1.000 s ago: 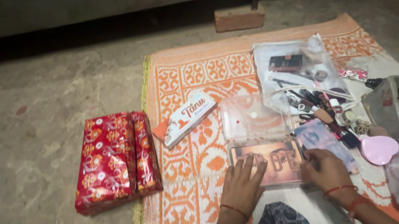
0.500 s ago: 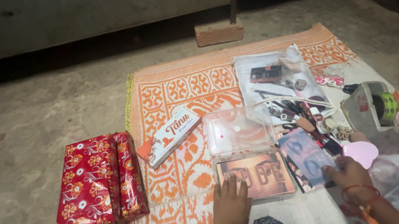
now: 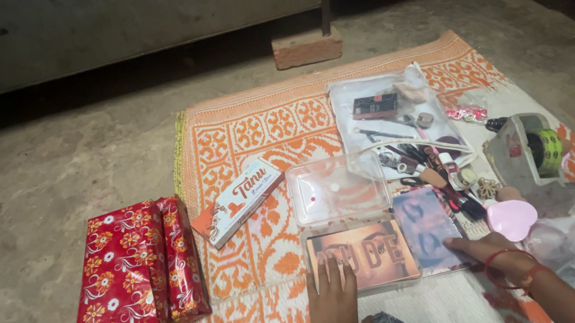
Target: The person wraps a rectangular box with red floral wrapping paper. They fold the paper around the box, smooth the edges, and secure the folds with tape. The wrapped gift is then placed with other wrapped items.
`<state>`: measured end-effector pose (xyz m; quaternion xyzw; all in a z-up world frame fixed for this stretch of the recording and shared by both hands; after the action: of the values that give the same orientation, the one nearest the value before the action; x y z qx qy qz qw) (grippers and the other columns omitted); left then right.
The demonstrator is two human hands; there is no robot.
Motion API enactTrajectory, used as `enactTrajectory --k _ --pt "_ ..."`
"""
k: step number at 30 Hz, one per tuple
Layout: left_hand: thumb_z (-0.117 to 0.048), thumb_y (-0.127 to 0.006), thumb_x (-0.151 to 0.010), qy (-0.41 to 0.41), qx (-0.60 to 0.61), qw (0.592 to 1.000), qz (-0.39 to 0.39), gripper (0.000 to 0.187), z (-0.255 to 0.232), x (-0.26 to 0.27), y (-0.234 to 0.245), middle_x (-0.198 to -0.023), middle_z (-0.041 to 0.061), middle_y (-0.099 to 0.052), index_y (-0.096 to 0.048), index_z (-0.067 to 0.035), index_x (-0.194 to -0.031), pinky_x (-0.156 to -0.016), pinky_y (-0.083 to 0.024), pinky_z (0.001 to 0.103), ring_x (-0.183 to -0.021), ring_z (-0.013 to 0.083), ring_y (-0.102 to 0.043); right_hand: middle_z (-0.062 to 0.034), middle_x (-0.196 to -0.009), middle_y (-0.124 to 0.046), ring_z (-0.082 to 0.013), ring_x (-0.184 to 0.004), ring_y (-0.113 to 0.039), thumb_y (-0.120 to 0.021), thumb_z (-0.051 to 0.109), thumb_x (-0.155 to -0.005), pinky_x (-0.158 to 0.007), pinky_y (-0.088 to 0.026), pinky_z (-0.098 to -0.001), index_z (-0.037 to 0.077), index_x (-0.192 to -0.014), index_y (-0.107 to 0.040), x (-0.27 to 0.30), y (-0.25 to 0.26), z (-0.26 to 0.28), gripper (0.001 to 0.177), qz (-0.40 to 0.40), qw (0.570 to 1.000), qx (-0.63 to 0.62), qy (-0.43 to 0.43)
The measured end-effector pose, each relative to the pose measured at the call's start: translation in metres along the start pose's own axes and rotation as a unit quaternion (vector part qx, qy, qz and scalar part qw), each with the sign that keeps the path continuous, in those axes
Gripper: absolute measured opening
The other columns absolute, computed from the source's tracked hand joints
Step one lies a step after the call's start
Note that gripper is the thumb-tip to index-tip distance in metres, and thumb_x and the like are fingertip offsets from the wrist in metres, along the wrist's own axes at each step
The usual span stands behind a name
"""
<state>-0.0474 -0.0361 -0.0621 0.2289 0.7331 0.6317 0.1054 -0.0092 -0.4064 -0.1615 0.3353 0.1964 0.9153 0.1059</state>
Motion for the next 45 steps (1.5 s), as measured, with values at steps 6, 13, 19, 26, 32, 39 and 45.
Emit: enactTrajectory --k 6,13,19,26,32,39,45 --pt "-0.054 -0.079 -0.078 0.008 -0.013 1.0 0.026 0.111 -0.001 0.002 0.0 -0.164 0.03 -0.014 -0.022 0.001 -0.155 -0.121 -0.006 0.061 -0.154 0.044 -0.007 -0.0088 -0.064 -0.048 -0.0229 -0.052 -0.042 -0.067 0.031 -0.094 -0.048 -0.036 -0.0414 -0.004 -0.083 -0.067 -0.014 -0.003 -0.007 0.036 -0.09 0.973 -0.21 -0.021" --pt "-0.056 -0.081 -0.077 0.006 -0.023 0.998 0.059 0.115 -0.002 0.005 0.002 -0.164 0.03 -0.012 -0.02 0.001 -0.156 -0.122 -0.008 0.059 -0.154 0.0445 -0.009 -0.0084 -0.066 -0.056 -0.0215 -0.053 -0.051 -0.073 0.023 -0.091 -0.049 -0.039 -0.0384 -0.005 -0.081 -0.067 -0.02 0.004 -0.003 0.03 -0.105 0.973 -0.2 0.052" --pt "-0.046 -0.086 -0.074 -0.001 -0.034 0.999 0.031 0.114 0.003 0.001 -0.006 -0.163 0.03 -0.016 -0.023 0.002 -0.156 -0.121 -0.016 0.055 -0.152 0.0448 -0.013 -0.0095 -0.069 -0.064 -0.0189 -0.057 -0.054 -0.075 0.023 -0.091 -0.052 -0.041 -0.035 -0.006 -0.087 -0.073 0.003 0.015 0.015 0.03 -0.148 0.961 -0.199 0.122" --pt "-0.035 -0.089 -0.073 -0.004 -0.027 0.999 0.018 0.109 0.007 -0.001 -0.027 -0.164 0.028 -0.018 -0.026 -0.002 -0.156 -0.12 -0.021 0.052 -0.151 0.0455 -0.017 -0.0146 -0.079 -0.073 -0.0246 -0.072 -0.067 -0.08 0.028 -0.087 -0.067 -0.048 -0.036 0.001 -0.103 -0.08 0.052 0.056 0.027 0.031 -0.342 0.924 -0.108 0.134" --pt "-0.031 -0.086 -0.076 -0.004 -0.037 0.999 0.026 0.107 0.005 -0.004 -0.03 -0.165 0.028 -0.013 -0.023 -0.001 -0.157 -0.12 -0.02 0.053 -0.151 0.047 -0.016 -0.0142 -0.089 -0.076 -0.0206 -0.08 -0.067 -0.078 0.029 -0.089 -0.074 -0.05 -0.0338 0.005 -0.108 -0.08 0.057 0.076 0.006 0.031 -0.411 0.889 -0.121 0.164" --pt "-0.029 -0.079 -0.081 -0.024 0.084 0.994 -0.059 0.076 0.013 0.001 -0.005 -0.15 0.026 -0.039 -0.044 0.0 -0.142 -0.115 -0.03 0.052 -0.141 0.0438 -0.035 -0.0019 -0.086 -0.066 -0.0173 -0.07 -0.062 -0.069 0.015 -0.098 -0.061 -0.048 -0.033 0.012 -0.105 -0.06 -0.006 0.069 -0.02 0.012 -0.174 0.795 -0.575 0.088" --pt "-0.023 -0.072 -0.08 -0.001 0.258 0.934 -0.248 0.04 0.019 -0.004 0.007 -0.117 0.017 -0.067 -0.067 -0.004 -0.115 -0.098 -0.047 0.046 -0.113 0.0373 -0.06 -0.0034 -0.094 -0.065 -0.0178 -0.077 -0.068 -0.065 0.001 -0.09 -0.057 -0.053 -0.0316 0.008 -0.106 -0.059 0.005 0.012 -0.017 0.019 -0.18 0.798 -0.575 -0.008"
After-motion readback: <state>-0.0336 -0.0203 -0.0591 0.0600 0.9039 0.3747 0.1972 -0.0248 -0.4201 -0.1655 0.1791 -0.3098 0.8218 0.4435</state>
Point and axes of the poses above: each hand's wrist, its own x-axis away from the middle knuckle, its own y-axis out of the back of the hand, z = x × y, the point moved 5 cm from there along -x, towards the middle knuckle
